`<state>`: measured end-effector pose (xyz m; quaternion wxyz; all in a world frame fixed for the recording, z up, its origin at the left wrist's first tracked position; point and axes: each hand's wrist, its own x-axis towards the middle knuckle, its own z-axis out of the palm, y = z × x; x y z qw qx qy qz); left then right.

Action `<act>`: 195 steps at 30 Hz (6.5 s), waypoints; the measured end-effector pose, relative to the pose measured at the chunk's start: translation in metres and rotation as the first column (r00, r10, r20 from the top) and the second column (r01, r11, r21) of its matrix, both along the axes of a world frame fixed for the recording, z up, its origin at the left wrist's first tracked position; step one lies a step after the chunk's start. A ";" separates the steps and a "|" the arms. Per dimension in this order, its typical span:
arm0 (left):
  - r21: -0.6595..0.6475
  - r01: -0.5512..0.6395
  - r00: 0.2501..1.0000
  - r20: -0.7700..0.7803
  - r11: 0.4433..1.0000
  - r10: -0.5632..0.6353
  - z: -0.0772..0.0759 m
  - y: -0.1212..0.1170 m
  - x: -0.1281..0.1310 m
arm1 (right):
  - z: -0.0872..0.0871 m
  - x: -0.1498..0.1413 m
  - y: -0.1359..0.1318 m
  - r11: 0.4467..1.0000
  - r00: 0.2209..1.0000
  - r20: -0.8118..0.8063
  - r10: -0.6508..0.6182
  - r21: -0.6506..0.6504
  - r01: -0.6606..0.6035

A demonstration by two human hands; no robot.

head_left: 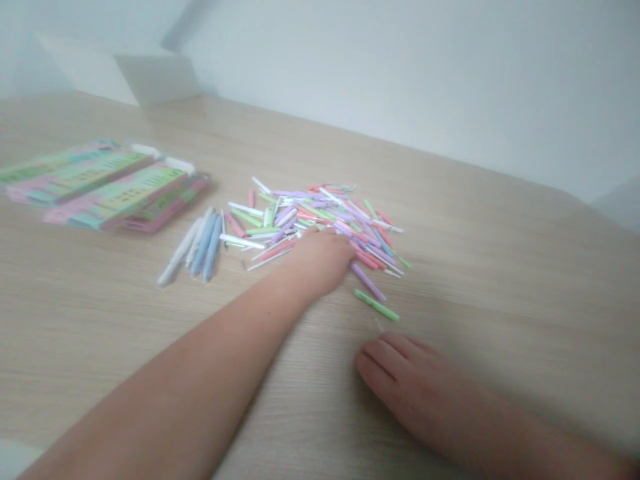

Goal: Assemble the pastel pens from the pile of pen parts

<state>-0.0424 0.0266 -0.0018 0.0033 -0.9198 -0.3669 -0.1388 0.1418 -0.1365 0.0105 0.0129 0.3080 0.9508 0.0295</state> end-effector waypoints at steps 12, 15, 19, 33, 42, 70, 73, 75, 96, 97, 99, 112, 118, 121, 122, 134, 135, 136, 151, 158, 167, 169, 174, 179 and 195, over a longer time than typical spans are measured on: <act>-0.008 -0.013 1.000 -0.024 1.000 0.013 0.004 -0.002 0.000 | -0.012 0.028 0.041 0.947 0.932 -0.219 -0.289 -0.207 0.245; -0.009 -0.035 0.999 -0.030 0.999 0.035 0.003 -0.004 0.002 | -0.022 0.031 0.051 0.930 0.878 -0.328 -0.350 -0.236 0.282; 0.019 -0.042 0.999 0.021 0.999 0.042 0.001 -0.005 0.004 | -0.032 0.035 0.058 0.939 0.772 -0.535 -0.343 -0.173 0.297; -0.408 0.201 0.854 0.518 0.891 0.045 -0.005 -0.006 0.008 | -0.036 0.041 0.070 0.708 0.299 -0.642 -0.706 -0.642 0.294; -0.376 0.235 0.861 0.509 0.896 -0.012 -0.006 -0.007 0.008 | -0.039 0.045 0.084 0.600 -0.020 -0.618 -0.786 -0.770 0.219; -0.556 0.341 0.800 0.595 0.758 0.077 -0.014 -0.012 0.017 | -0.034 0.041 0.081 0.618 0.062 -0.624 -0.779 -0.747 0.247; -0.626 0.428 0.746 0.652 0.652 0.137 -0.015 -0.009 0.019 | -0.033 0.041 0.080 0.622 0.052 -0.631 -0.774 -0.744 0.245; -0.651 0.468 0.714 0.677 0.598 0.178 -0.015 -0.009 0.020 | -0.032 0.040 0.080 0.626 0.053 -0.634 -0.771 -0.740 0.245; -0.617 0.394 0.769 0.627 0.681 0.124 -0.010 -0.010 0.015 | -0.029 0.038 0.079 0.641 0.068 -0.651 -0.756 -0.716 0.276; -0.612 0.391 0.774 0.623 0.687 0.115 -0.009 -0.010 0.015 | -0.029 0.038 0.079 0.639 0.070 -0.648 -0.758 -0.717 0.280; -0.599 0.363 0.790 0.604 0.713 0.104 -0.007 -0.010 0.014 | -0.030 0.039 0.079 0.641 0.076 -0.650 -0.757 -0.714 0.280; -0.576 0.311 0.858 0.513 0.756 0.037 -0.001 -0.009 0.010 | -0.027 0.039 0.080 0.640 0.112 -0.638 -0.762 -0.715 0.280; -0.578 0.305 0.850 0.523 0.757 0.056 -0.004 -0.010 0.012 | -0.026 0.036 0.080 0.593 0.063 -0.598 -0.799 -0.765 0.252; -0.571 0.284 0.855 0.514 0.770 0.067 -0.005 -0.011 0.012 | -0.026 0.036 0.080 0.573 0.048 -0.580 -0.813 -0.784 0.237; -0.564 0.290 0.849 0.525 0.773 0.065 -0.006 -0.011 0.013 | -0.026 0.036 0.080 0.569 0.049 -0.575 -0.817 -0.787 0.240; -0.550 0.323 0.824 0.563 0.770 0.056 -0.012 -0.010 0.014 | -0.025 0.035 0.079 0.583 0.105 -0.577 -0.810 -0.770 0.259; -0.550 0.325 0.824 0.564 0.769 0.055 -0.013 -0.010 0.015 | -0.025 0.035 0.079 0.587 0.108 -0.581 -0.807 -0.768 0.257; -0.551 0.326 0.823 0.566 0.768 0.057 -0.013 -0.010 0.015 | -0.026 0.035 0.079 0.591 0.110 -0.585 -0.804 -0.765 0.255; -0.621 0.377 0.765 0.628 0.687 0.147 -0.017 -0.009 0.017 | -0.029 0.034 0.079 0.591 0.024 -0.597 -0.802 -0.788 0.175; -0.599 0.373 0.781 0.615 0.708 0.108 -0.018 -0.009 0.015 | -0.027 0.034 0.078 0.578 0.076 -0.577 -0.813 -0.783 0.230; -0.601 0.318 0.780 0.605 0.734 0.157 -0.019 -0.012 0.019 | -0.031 0.034 0.078 0.591 0.108 -0.583 -0.805 -0.775 0.223; -0.612 0.323 0.777 0.607 0.722 0.168 -0.016 -0.014 0.020 | -0.034 0.035 0.078 0.605 0.126 -0.593 -0.796 -0.767 0.213; -0.579 0.394 0.793 0.607 0.714 0.055 -0.011 -0.014 0.017 | -0.036 0.034 0.078 0.598 0.143 -0.581 -0.801 -0.778 0.192; -0.579 0.309 0.797 0.591 0.755 0.127 -0.006 -0.009 0.011 | -0.040 0.036 0.078 0.669 0.136 -0.660 -0.739 -0.695 0.263; -0.519 0.270 0.749 0.643 0.811 0.162 -0.014 0.000 0.006 | -0.033 0.043 0.070 0.875 0.758 -0.481 -0.440 -0.040 0.482</act>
